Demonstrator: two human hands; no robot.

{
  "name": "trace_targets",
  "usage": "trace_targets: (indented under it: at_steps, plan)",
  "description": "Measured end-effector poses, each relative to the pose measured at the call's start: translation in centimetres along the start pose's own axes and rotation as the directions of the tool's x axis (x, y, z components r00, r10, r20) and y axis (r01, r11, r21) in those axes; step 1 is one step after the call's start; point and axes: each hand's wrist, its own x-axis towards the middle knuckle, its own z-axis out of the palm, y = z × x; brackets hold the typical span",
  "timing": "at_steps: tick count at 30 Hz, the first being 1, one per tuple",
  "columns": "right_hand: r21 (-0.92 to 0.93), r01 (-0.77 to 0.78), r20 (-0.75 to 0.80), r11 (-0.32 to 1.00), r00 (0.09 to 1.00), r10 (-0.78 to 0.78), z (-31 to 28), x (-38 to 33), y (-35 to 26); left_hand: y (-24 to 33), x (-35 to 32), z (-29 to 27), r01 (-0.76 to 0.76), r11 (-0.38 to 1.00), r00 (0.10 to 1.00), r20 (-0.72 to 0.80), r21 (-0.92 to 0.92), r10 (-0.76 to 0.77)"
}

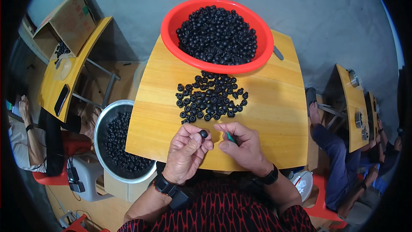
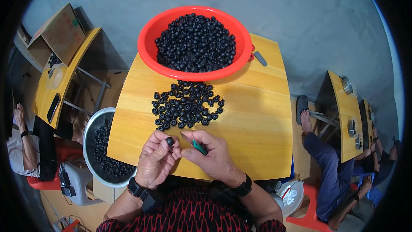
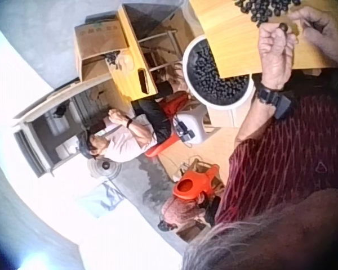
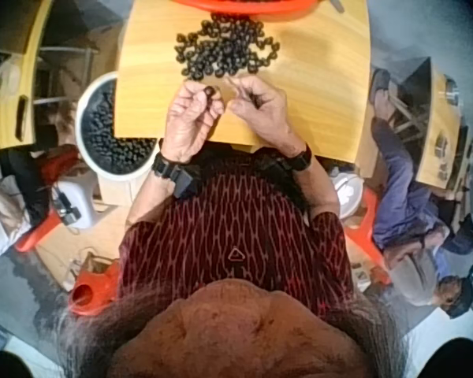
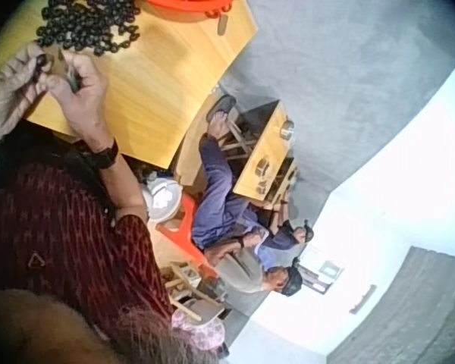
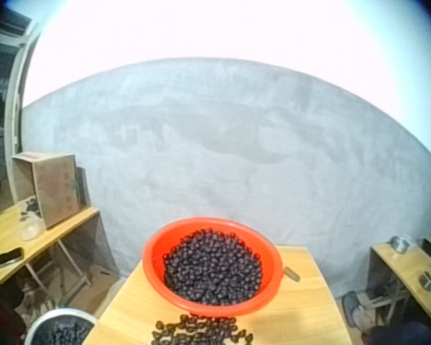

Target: Sorting and processing small black berries on a table using a small tool.

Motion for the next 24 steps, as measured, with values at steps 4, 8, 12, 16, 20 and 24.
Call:
trace_targets:
  at_steps: [4, 8, 12, 16, 20, 24]
  plan:
    - [0.053, -0.036, -0.01, 0.998, 0.999, 0.036, -0.1, -0.1, 0.5, 0.0, 0.4, -1.4, 0.031, 0.999, 0.999, 0.035, -0.026, -0.03]
    - [-0.136, 0.06, 0.056, 0.989, 0.997, -0.053, 0.1, 0.1, 0.9, 0.2, 0.4, -1.6, 0.041, 0.998, 0.999, 0.007, -0.044, -0.04]
    - [-0.342, 0.171, 0.104, 0.924, 0.984, -0.144, 0.3, 0.2, 0.5, 0.3, 0.5, -1.9, 0.027, 0.999, 0.999, -0.016, -0.045, -0.028]
    - [-0.378, 0.224, 0.107, 0.898, 0.974, -0.198, 0.7, 0.5, 0.2, 0.6, 0.6, -2.3, 0.013, 1.0, 1.0, -0.014, -0.001, -0.013]
    - [-0.386, 0.221, 0.099, 0.896, 0.975, -0.199, 0.7, 0.5, 0.4, 0.8, 0.6, -2.1, 0.016, 1.0, 1.0, -0.015, 0.0, -0.016]
    - [-0.403, 0.227, 0.102, 0.887, 0.974, -0.203, 0.6, 0.5, 0.3, 0.8, 0.6, -2.2, 0.017, 1.0, 0.999, -0.031, 0.02, -0.017]
